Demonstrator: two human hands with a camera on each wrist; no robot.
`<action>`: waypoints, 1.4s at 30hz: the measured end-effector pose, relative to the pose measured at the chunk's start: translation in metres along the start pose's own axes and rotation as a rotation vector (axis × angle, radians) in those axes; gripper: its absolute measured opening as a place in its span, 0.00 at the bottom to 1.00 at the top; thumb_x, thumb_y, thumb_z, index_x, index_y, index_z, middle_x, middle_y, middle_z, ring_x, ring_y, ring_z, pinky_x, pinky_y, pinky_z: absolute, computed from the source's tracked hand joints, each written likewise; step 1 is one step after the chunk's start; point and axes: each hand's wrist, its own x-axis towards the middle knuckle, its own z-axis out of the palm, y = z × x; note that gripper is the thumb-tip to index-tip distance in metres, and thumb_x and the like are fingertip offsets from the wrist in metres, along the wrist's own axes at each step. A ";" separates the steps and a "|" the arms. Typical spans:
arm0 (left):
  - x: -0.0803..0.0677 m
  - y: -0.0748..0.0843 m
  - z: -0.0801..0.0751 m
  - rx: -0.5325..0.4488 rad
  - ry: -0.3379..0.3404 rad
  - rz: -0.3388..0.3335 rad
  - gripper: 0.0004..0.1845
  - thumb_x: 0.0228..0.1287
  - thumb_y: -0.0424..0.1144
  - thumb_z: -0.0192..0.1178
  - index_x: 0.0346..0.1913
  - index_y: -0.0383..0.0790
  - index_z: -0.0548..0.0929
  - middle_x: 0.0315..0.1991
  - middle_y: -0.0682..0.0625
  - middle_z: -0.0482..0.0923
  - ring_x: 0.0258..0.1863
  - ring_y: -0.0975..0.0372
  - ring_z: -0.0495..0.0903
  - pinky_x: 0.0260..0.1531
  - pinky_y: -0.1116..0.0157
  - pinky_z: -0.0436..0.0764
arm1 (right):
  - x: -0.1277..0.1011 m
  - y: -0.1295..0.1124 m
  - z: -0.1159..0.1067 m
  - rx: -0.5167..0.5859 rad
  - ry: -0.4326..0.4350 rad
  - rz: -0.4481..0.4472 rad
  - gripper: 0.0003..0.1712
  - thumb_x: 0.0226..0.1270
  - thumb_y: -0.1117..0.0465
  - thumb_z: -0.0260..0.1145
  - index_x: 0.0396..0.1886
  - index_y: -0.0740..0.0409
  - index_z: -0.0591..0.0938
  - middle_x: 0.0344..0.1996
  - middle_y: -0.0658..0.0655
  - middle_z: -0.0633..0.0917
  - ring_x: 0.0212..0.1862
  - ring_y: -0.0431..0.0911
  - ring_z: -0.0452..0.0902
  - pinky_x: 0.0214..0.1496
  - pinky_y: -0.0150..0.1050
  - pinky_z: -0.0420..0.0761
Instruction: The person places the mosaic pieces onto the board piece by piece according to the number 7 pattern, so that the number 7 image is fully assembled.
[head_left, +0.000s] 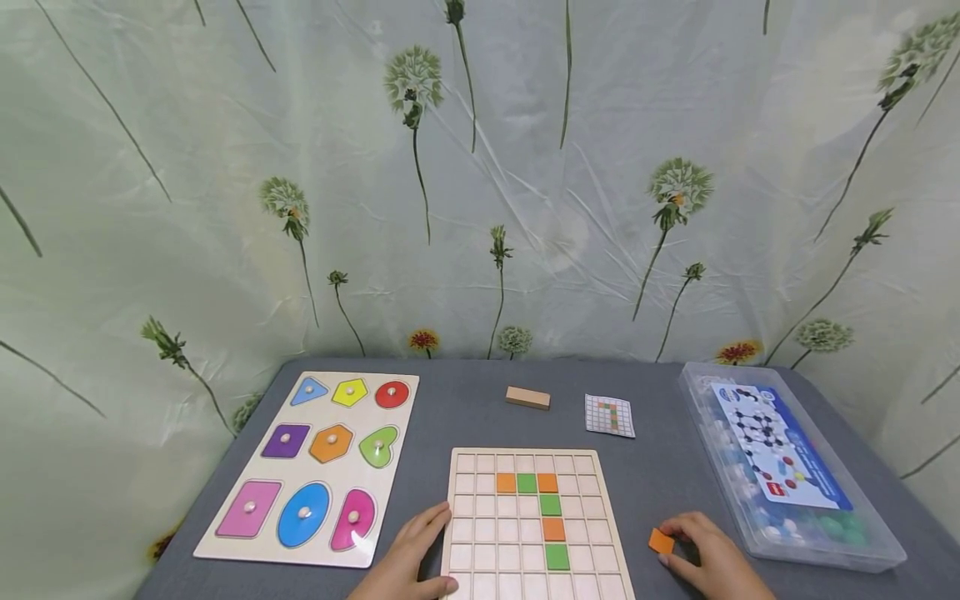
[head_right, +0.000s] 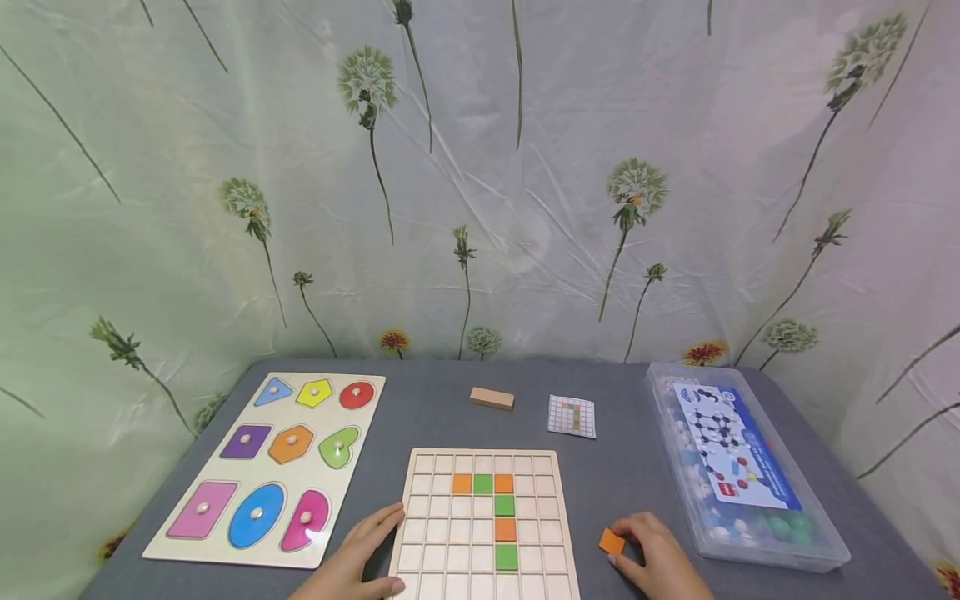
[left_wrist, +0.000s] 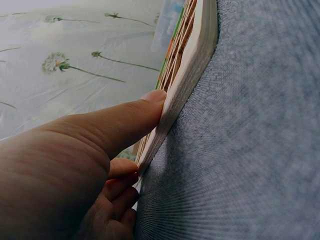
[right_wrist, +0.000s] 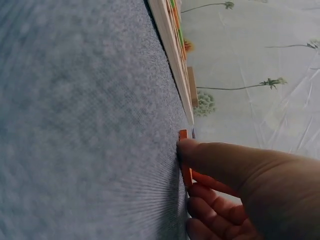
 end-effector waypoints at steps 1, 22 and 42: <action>0.000 0.000 0.000 -0.003 -0.001 -0.005 0.44 0.52 0.55 0.62 0.64 0.29 0.59 0.62 0.36 0.57 0.56 0.41 0.57 0.46 0.40 0.64 | 0.000 -0.001 0.000 -0.002 -0.007 0.010 0.15 0.46 0.56 0.72 0.34 0.55 0.79 0.34 0.49 0.76 0.35 0.41 0.72 0.37 0.36 0.75; -0.001 0.000 -0.002 -0.009 -0.014 -0.009 0.45 0.52 0.55 0.61 0.65 0.29 0.58 0.62 0.36 0.56 0.57 0.41 0.57 0.46 0.41 0.64 | 0.012 -0.072 0.032 0.394 -0.114 -0.531 0.12 0.59 0.58 0.64 0.41 0.58 0.77 0.37 0.48 0.76 0.35 0.35 0.69 0.32 0.31 0.73; -0.003 0.001 -0.004 -0.001 0.001 -0.003 0.45 0.52 0.56 0.61 0.65 0.29 0.59 0.62 0.37 0.57 0.57 0.42 0.57 0.46 0.42 0.64 | 0.014 -0.070 0.056 0.397 -0.096 -0.709 0.15 0.56 0.56 0.66 0.41 0.55 0.77 0.38 0.46 0.73 0.41 0.38 0.67 0.38 0.31 0.72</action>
